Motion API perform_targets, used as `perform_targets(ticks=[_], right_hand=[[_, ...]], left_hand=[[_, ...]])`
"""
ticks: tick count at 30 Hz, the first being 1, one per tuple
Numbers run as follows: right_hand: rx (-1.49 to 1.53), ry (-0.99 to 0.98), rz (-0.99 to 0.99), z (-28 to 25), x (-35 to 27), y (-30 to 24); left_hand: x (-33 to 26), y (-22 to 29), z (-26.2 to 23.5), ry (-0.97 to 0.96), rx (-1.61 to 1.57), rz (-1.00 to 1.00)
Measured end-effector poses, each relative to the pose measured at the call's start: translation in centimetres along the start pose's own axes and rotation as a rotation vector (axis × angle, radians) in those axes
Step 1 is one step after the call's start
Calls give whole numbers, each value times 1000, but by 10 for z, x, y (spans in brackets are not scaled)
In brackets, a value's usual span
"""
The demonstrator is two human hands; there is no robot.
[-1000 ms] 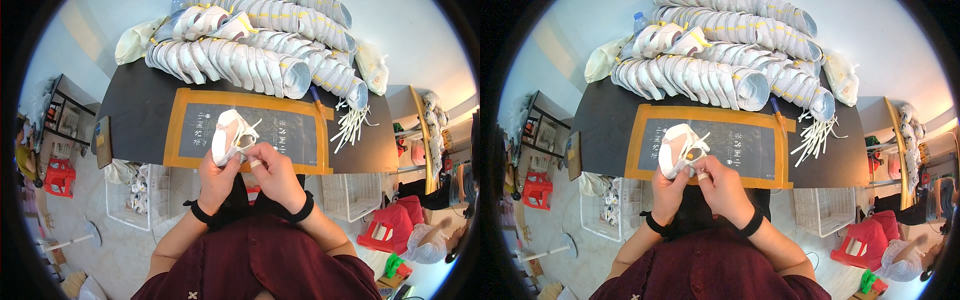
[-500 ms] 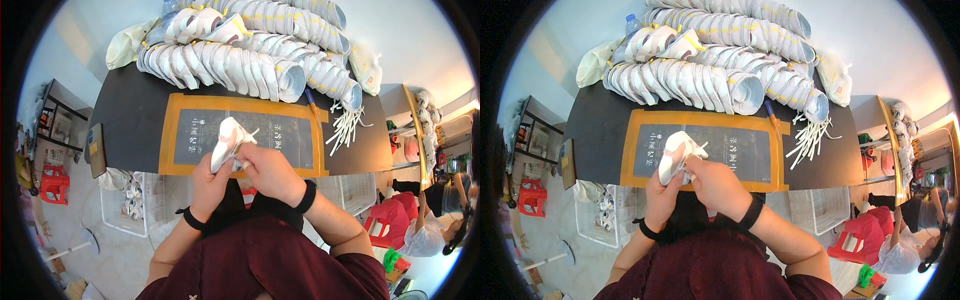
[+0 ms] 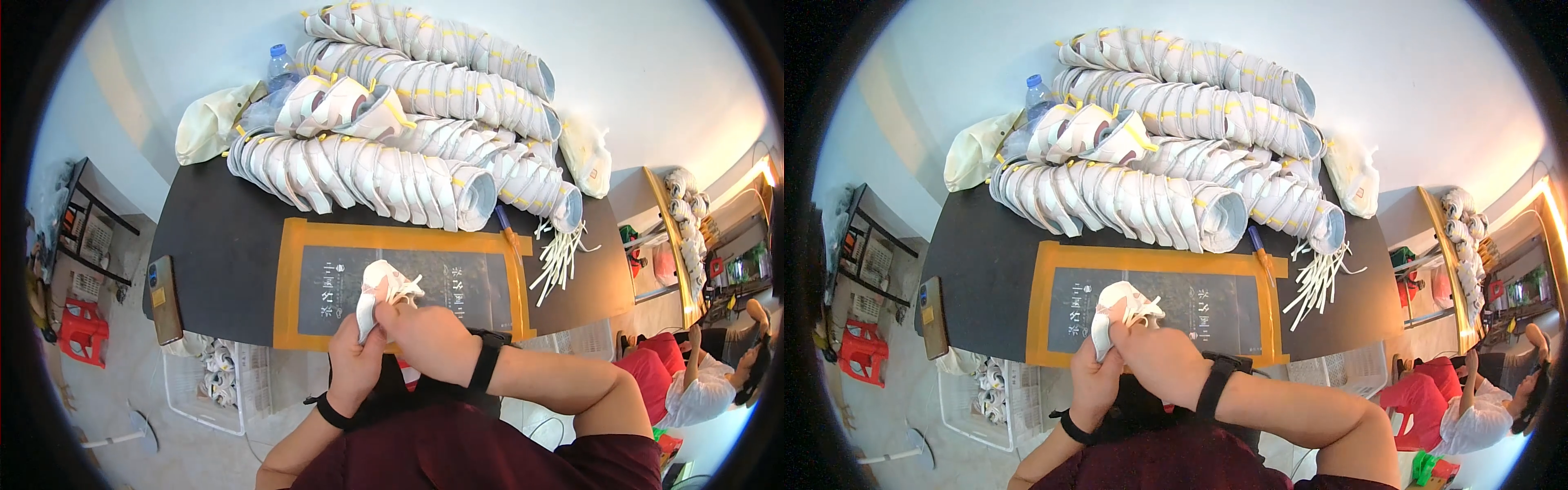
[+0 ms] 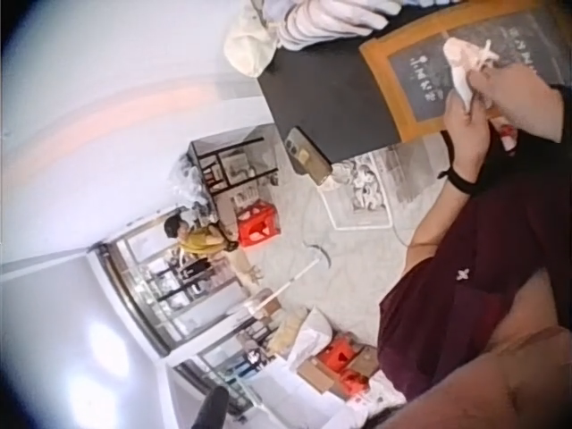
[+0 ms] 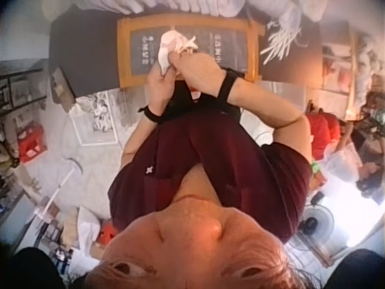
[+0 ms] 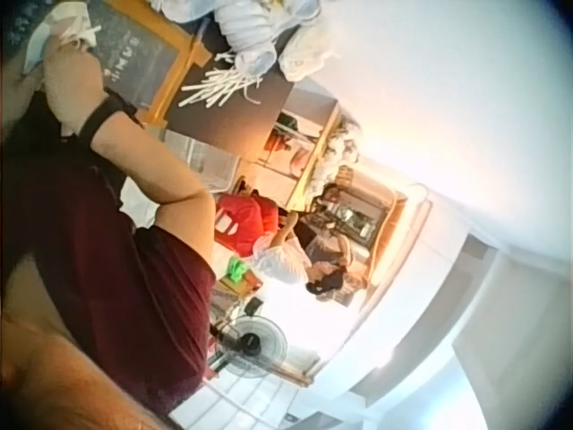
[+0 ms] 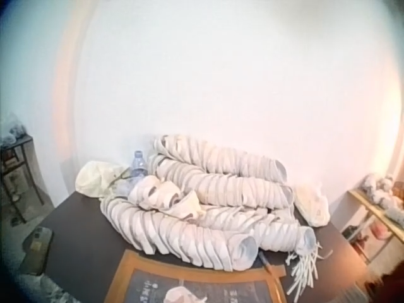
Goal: The recorder laces a white shoe upper at a workbench using a specialized hook tool.
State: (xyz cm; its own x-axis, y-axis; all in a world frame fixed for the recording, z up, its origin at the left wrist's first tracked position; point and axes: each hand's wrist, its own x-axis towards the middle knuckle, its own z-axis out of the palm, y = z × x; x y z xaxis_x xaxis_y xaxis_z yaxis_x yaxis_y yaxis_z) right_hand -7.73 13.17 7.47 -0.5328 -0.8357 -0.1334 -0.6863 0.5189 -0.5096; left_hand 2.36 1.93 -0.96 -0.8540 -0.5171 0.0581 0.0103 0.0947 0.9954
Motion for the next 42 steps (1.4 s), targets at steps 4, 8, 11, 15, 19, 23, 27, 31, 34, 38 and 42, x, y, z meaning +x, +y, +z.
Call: perform_targets(ticks=[4,8,11,15,19,23,27,31,34,38,42], right_hand=[[68,-21,11,-1,11,3],[297,59,82,16,18,16],[235,49,135,12,18,-2],[185,36,161,7,9,-2],[-105,-40,58,-26,-27,-22],[343,72,-12,-52,-51,-9],[645,238,74,-22,-42,25],[655,301,1,23,-39,28],[707,273,67,36,-35,23],[814,222,137,48,-28,22],[729,303,117,53,-21,21]], left_hand=[[3,5,-3,-3,-41,-44],[2,10,-1,-38,-111,-97],[5,6,-4,-37,-161,-111],[10,16,-3,-11,-41,-46],[9,23,-2,-13,-194,-143],[11,21,-9,-62,-528,-284],[3,42,-15,-58,-778,-545],[-12,39,-18,-65,-771,-589],[-17,35,-19,-87,-683,-529],[-17,30,-21,-91,-580,-534],[-12,34,-22,-105,-543,-590]])
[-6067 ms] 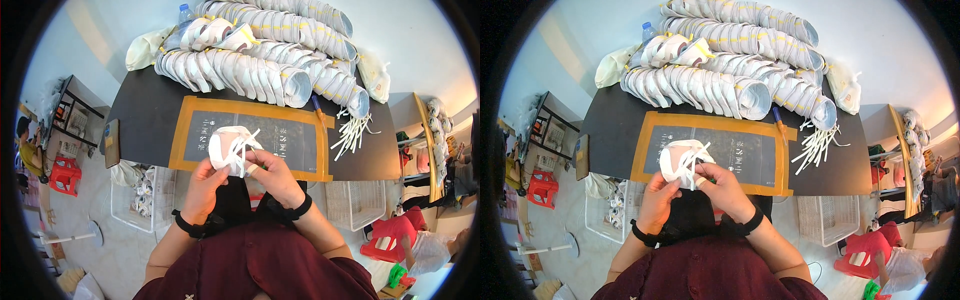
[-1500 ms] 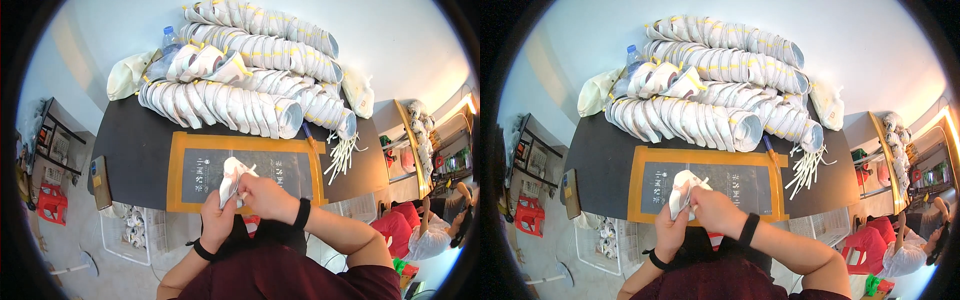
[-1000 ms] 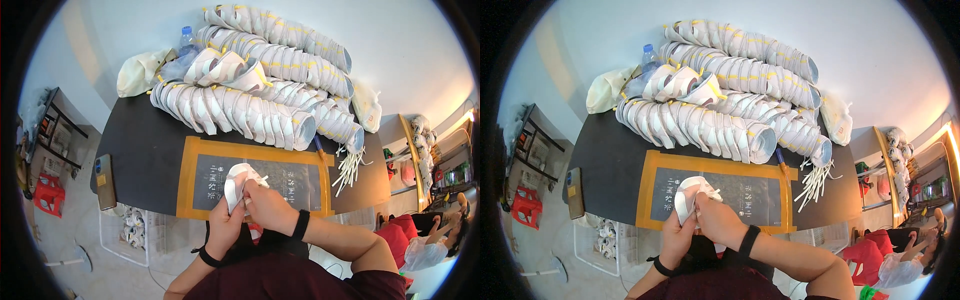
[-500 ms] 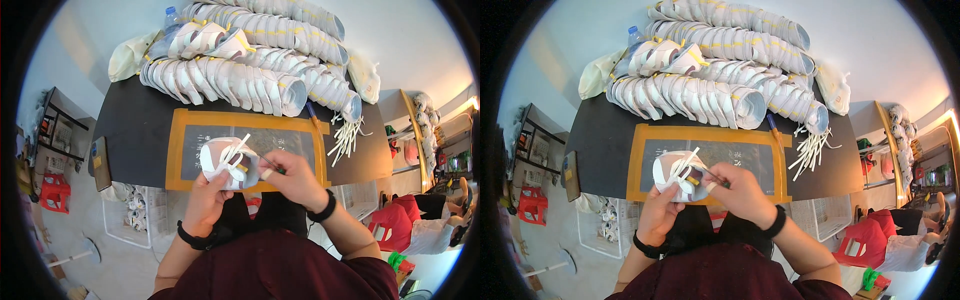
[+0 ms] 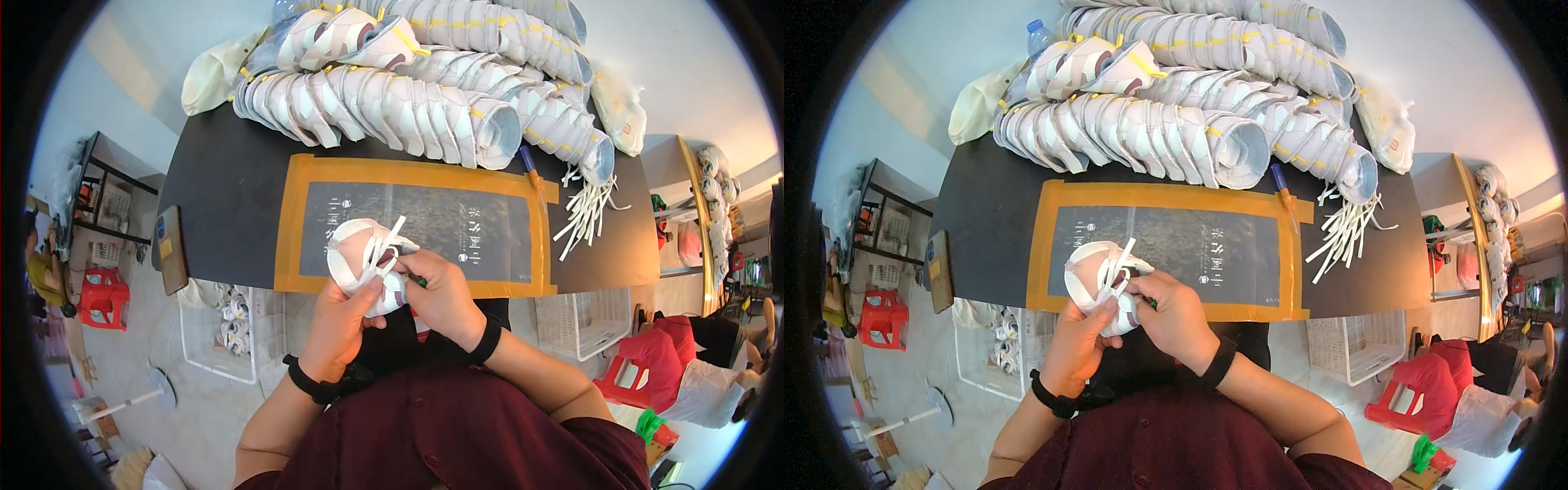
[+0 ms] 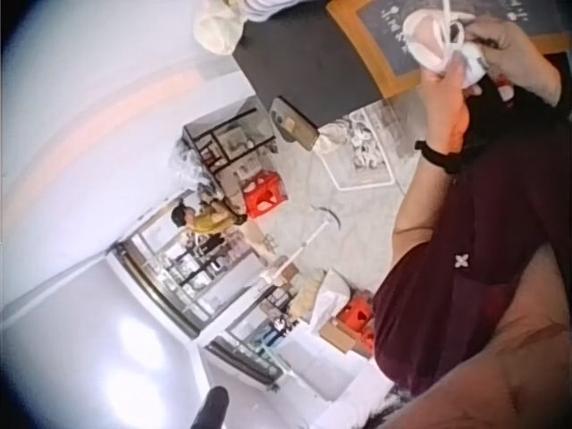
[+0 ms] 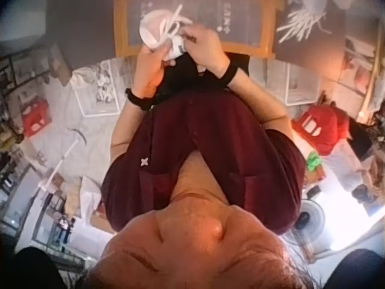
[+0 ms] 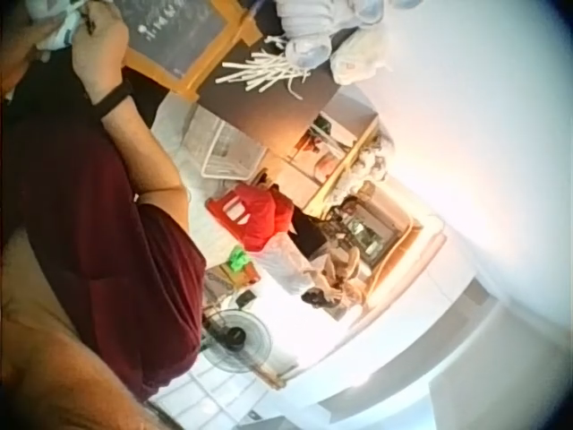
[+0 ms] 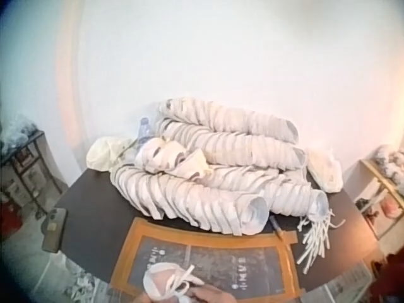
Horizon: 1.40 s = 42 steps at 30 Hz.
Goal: The recorder laces a white shoe upper at a workbench using a specialized hook tool.
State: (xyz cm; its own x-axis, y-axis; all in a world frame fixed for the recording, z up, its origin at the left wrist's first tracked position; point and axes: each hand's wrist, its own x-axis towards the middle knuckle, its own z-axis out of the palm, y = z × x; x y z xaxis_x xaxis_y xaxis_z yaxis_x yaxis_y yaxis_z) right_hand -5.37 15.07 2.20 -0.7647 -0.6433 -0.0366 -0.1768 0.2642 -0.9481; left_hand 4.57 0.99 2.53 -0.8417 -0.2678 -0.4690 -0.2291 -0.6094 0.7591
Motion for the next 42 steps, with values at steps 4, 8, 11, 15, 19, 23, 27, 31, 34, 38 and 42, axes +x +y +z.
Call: perform_targets(ticks=[4,8,11,15,19,23,27,31,34,38,42], right_hand=[[-34,-4,-45,-5,5,1],[64,-180,122,-13,12,-10],[21,-148,103,-11,15,-4],[-110,-94,-70,-13,15,-8],[-69,-120,-80,-17,16,-6],[0,-205,-152,-24,18,0],[26,-266,-193,-28,19,2],[-7,-298,-256,-29,22,6],[-27,-318,-252,-30,24,7],[-17,-324,-294,-30,24,10],[-26,-308,-352,-29,21,10]], left_hand=[[2,2,2,21,-27,-20],[1,1,0,13,-51,-3],[5,2,1,15,-49,-17],[4,1,2,48,-65,-11],[6,8,-3,57,-100,30],[11,16,0,65,-155,9],[11,19,4,115,-161,6],[17,19,4,161,-181,-25],[19,18,5,181,-194,-19],[20,22,13,237,-197,-27],[19,19,8,225,-182,-5]])
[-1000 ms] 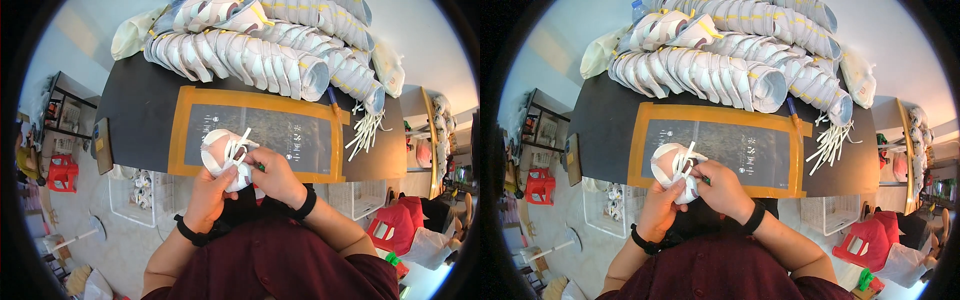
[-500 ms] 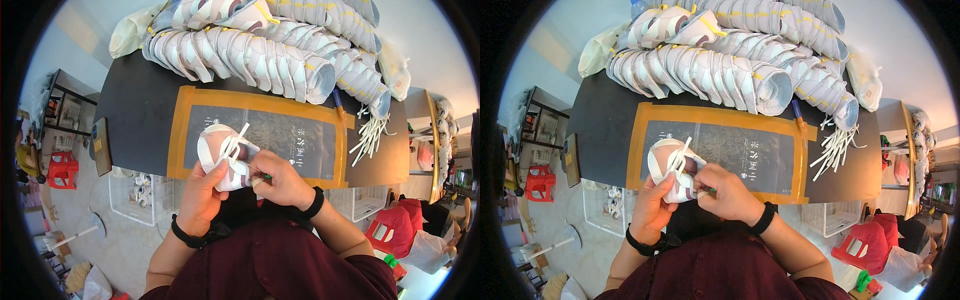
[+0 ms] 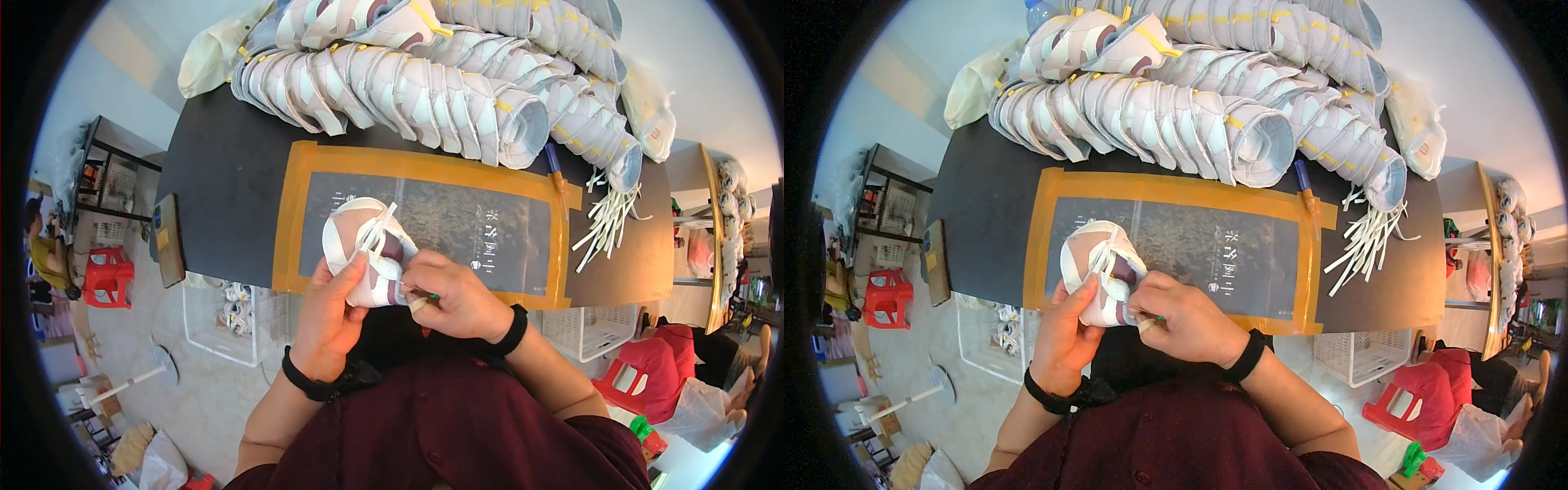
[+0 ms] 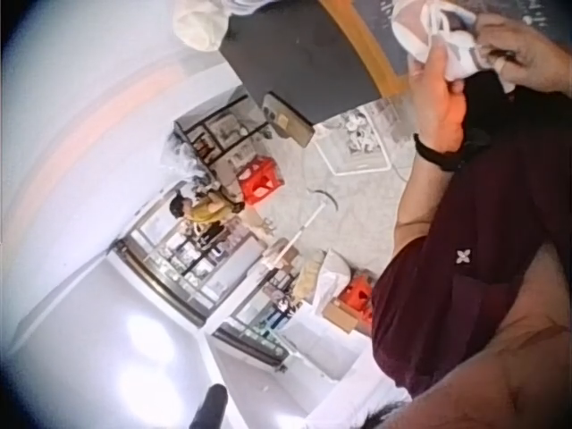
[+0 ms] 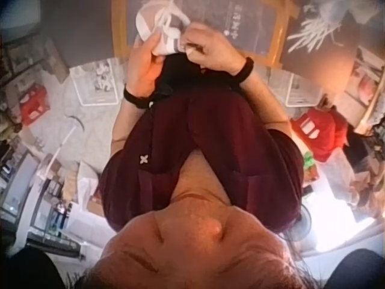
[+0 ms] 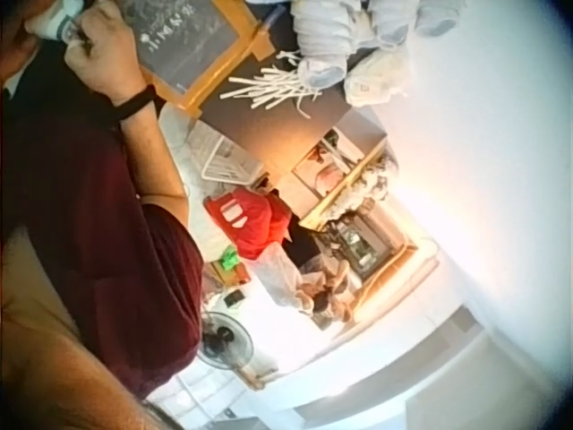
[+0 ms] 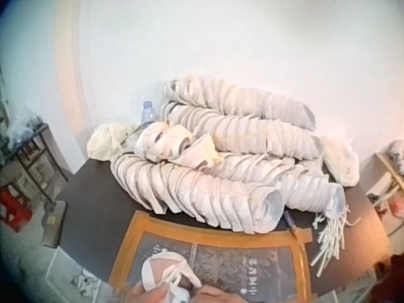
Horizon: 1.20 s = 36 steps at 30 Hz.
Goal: The recorder laces a white shoe upper at a workbench using a specialized hook tool.
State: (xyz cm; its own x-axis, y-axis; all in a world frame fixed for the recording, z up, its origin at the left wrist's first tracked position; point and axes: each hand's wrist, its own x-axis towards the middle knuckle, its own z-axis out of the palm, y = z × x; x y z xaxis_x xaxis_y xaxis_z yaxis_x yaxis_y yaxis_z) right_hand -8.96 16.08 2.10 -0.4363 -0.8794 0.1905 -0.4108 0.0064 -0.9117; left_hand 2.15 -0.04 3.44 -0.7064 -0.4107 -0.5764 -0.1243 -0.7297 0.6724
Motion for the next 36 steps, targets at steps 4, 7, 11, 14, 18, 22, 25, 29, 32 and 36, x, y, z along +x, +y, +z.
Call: perform_targets(ticks=[4,7,11,14,18,22,25,29,32,36], right_hand=[[-17,57,-86,3,-5,-2],[372,319,132,0,-20,-7],[556,395,325,-26,-21,-25],[731,309,480,-33,-17,-30],[845,244,422,-19,-12,-40],[1009,126,440,-12,-21,-39],[882,181,410,-8,-25,-50],[772,308,335,-3,-28,-52],[703,323,350,-4,-27,-49],[666,353,309,1,-28,-40]], left_hand=[[2,10,-12,-122,60,30],[-7,17,-20,-174,17,85],[-13,24,-43,-311,-244,-163],[-17,25,-41,-389,-329,-224],[-24,18,-28,-239,-317,-227],[-21,13,-39,-639,-377,-338],[-26,10,-37,-681,-351,-318],[-33,0,-27,-597,-153,-181],[-37,-2,-20,-505,-20,-116],[-38,3,-12,-455,148,-63]])
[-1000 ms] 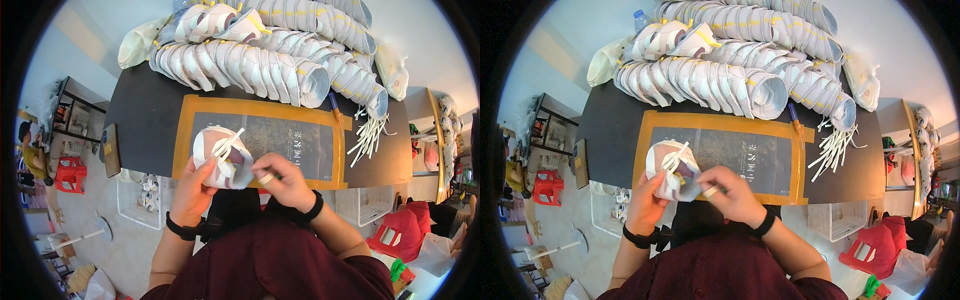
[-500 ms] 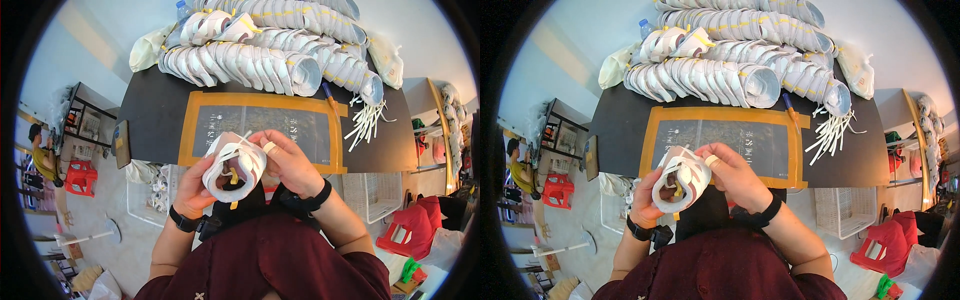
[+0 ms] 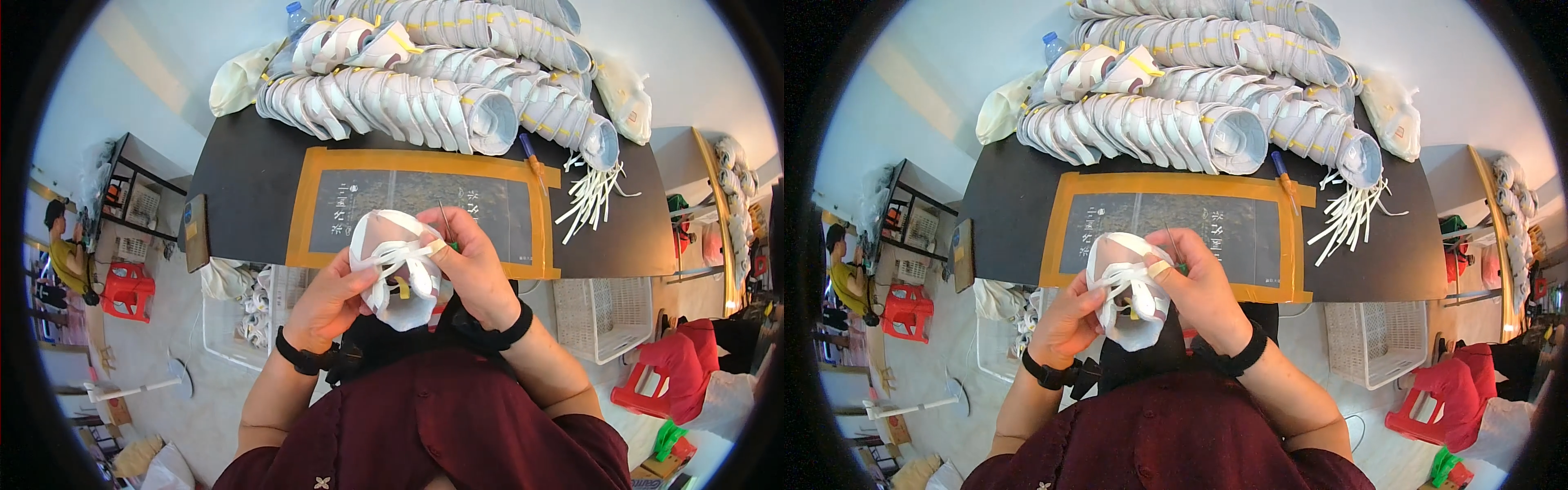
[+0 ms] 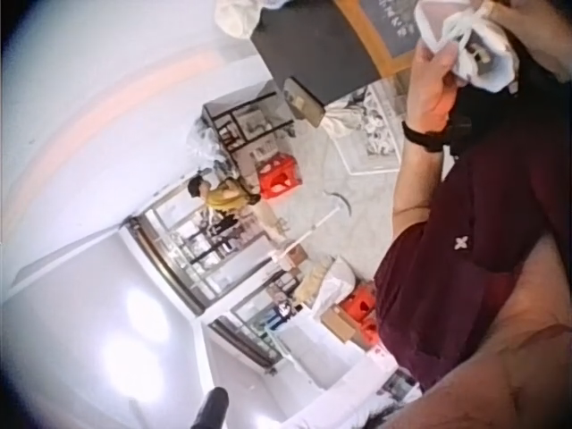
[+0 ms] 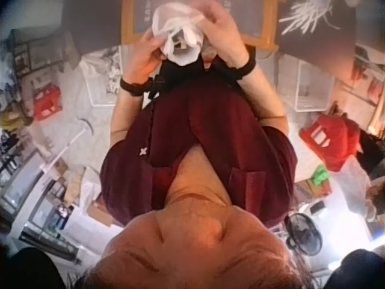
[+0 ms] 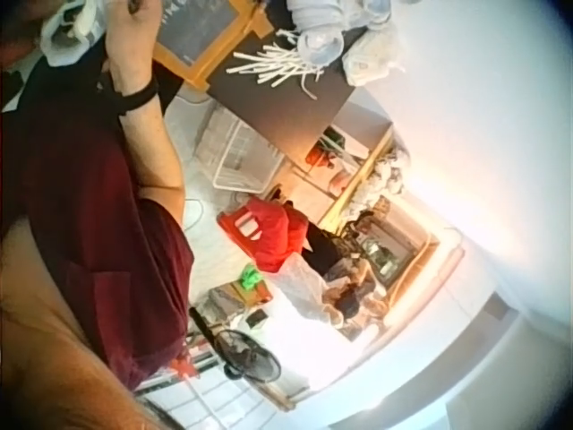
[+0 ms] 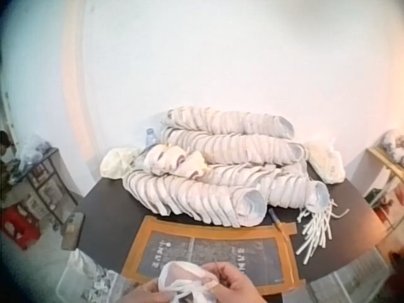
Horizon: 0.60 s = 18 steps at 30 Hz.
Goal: The recorder laces a white shoe upper at a workbench using a specialized hook tool.
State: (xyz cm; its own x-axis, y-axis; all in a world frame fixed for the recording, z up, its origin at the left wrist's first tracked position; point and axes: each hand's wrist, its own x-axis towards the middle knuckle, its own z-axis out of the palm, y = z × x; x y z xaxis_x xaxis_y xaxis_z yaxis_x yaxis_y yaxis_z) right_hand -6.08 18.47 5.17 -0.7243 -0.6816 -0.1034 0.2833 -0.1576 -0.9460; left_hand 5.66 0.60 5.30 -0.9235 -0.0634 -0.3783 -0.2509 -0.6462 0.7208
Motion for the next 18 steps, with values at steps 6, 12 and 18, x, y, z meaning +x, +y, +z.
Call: perform_targets(ticks=[6,12,18], right_hand=[[155,-103,212,-14,-4,-2],[540,-172,227,2,-10,-7],[851,-207,111,14,-4,-4]], left_hand=[[0,21,-8,-15,177,12],[5,22,-23,-266,-160,143],[10,-16,-1,-260,-356,473]])
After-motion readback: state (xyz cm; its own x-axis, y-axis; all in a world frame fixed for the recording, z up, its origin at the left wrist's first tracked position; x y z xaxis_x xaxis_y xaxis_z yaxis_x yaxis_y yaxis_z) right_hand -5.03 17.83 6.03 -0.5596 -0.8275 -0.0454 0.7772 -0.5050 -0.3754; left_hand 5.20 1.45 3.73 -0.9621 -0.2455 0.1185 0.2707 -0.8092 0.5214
